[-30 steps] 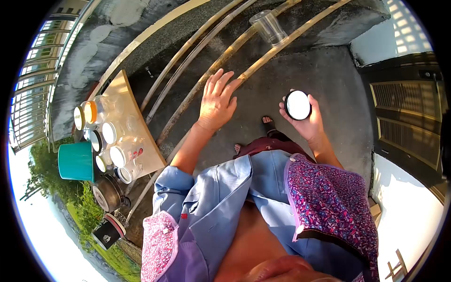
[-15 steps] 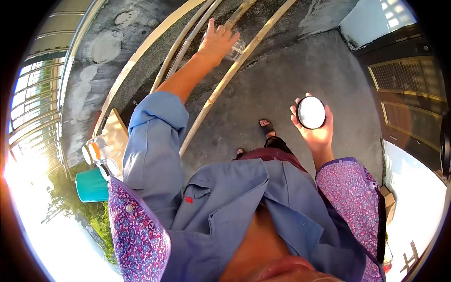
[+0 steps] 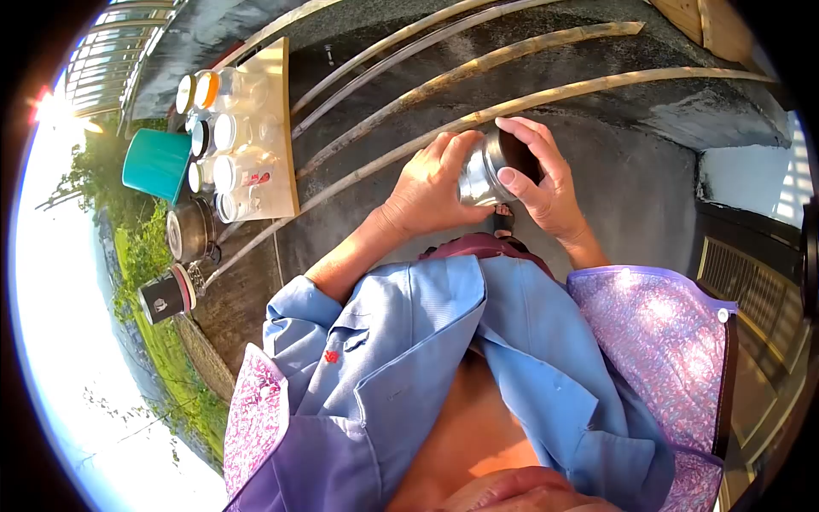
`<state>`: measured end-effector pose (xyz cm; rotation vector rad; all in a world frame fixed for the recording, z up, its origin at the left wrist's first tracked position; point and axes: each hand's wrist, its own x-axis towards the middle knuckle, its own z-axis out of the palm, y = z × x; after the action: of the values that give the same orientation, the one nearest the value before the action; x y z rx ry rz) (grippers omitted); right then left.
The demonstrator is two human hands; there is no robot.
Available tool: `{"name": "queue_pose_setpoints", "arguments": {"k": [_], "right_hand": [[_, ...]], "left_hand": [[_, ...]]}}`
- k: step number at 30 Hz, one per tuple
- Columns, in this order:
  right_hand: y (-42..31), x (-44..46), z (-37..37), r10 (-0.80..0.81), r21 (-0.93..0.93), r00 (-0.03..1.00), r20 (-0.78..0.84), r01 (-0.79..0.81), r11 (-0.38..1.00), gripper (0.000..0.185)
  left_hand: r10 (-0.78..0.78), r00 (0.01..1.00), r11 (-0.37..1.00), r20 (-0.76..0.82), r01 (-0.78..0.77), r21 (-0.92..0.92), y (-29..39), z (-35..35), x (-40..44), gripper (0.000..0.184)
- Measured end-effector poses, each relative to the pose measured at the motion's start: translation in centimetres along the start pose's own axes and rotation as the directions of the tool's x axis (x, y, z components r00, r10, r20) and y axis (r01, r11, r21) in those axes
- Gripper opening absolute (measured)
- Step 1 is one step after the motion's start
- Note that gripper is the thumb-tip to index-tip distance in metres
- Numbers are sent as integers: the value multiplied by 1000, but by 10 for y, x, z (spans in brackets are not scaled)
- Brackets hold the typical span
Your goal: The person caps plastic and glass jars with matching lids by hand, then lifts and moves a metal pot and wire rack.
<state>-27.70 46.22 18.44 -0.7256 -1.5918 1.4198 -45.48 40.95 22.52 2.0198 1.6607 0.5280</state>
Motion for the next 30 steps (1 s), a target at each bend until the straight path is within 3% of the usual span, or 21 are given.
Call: {"name": "queue_pose_setpoints", "arguments": {"k": [3,5,7,10,14,16,18,19,21,22,23,24,26,27,29,30], "right_hand": [[-5,-2,20,-33,9,984,176,32,999,52],[-12,-1,13,-44,54,958,283,29,998,53],[-14,4,21,-168,104,874,456,135,985,54],[-20,8,46,-257,168,754,605,196,966,53],[-31,5,98,-311,252,591,744,182,950,52],[-35,-4,123,-303,258,528,794,159,953,51],[-32,-5,125,-195,187,557,807,73,980,48],[-34,-12,139,-136,145,570,811,30,989,46],[-30,-27,158,-54,8,648,760,73,997,41],[-28,-38,170,-10,-30,684,729,47,998,40],[-26,-47,181,31,-69,720,693,23,997,39],[-19,-53,186,31,-75,708,706,31,997,39],[-8,-62,190,267,-105,635,725,-282,954,40],[-8,-64,193,269,-115,623,735,-276,954,40],[-12,-66,197,231,3,520,822,-410,912,44],[-15,-65,200,186,35,450,873,-439,898,46]], "left_hand": [[-153,988,987,-3,152,-49,0,-8,-38,84],[-183,983,964,-32,173,-200,10,-5,-53,86],[-224,972,937,-69,196,-289,9,-5,-75,89],[-249,957,640,146,276,-717,4,-12,-109,86],[-237,969,436,63,164,-885,-21,3,-163,85],[-350,937,399,7,156,-904,-12,4,-191,85],[-495,865,406,-86,143,-903,-5,25,-194,84],[-565,807,501,-171,171,-848,0,24,-206,86],[-620,649,768,-441,388,-509,11,28,-217,89],[-586,590,809,-555,468,-356,7,39,-223,95],[-594,574,803,-564,468,-369,7,42,-232,95],[-630,571,775,-526,502,-384,8,44,-240,96],[-664,600,748,-447,523,-410,8,46,-258,96],[-671,587,741,-454,522,-421,3,42,-274,96],[-608,759,687,-232,358,-632,-9,23,-307,92],[-600,794,456,-97,240,-857,-20,11,-319,87]]}}
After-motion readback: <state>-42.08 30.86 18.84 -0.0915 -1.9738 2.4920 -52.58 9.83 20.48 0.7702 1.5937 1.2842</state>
